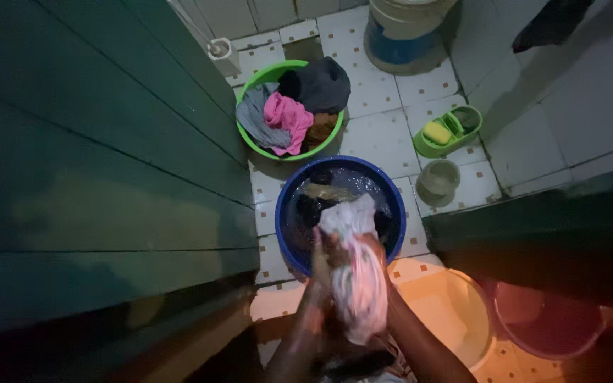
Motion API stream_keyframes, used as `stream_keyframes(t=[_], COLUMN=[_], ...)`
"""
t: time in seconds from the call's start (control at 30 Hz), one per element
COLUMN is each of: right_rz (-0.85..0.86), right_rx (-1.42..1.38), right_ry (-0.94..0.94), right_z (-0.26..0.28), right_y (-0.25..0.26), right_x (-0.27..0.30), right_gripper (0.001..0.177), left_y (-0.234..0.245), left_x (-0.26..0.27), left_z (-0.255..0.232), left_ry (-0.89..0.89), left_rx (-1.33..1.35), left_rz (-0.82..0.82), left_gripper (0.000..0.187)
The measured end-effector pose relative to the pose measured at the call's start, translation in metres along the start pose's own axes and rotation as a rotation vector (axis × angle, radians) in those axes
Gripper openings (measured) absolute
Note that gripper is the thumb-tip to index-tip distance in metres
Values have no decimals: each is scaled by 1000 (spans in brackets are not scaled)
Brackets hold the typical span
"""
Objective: The person hand-washes clothes by scrubbing and wringing them out in a basin of soapy water, then rinses each garment in water, wrings them out by hand, and places them into another basin.
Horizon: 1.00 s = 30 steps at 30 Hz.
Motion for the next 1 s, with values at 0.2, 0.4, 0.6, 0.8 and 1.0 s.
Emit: stream_keyframes(t=[0.2,0.4,0.6,0.8,1.0], right_rz=[107,175,197,163,-171], right_rx=[139,160,135,228,229], right_ry=[-13,26,72,40,71], right_z=[22,45,50,39,38], right_y=[-21,-18,-19,-28,-2], right_x=[68,108,113,78,37], right_gripper=[82,80,79,78,76], left_y=[-8,-2,22,3,-54], left_x=[-16,-43,-66,-36,57], left_z=[-12,-45,-108,-138,-124], left_ry=[-25,-107,-237,-289,-392], left_rx=[89,202,196,-45,-408], left_rz=[-34,-163,-243,-88,-29], left_gripper=[63,64,64,64,65])
Point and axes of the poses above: each hand's wrist, its own x-axis away from the middle knuckle, its own y-axis out of the back of the hand, z = x × y, the point moved 1 cm from there along -x, towards the middle knuckle, and after that the axes turned 14 degrees about z, right-handed, at the moved point
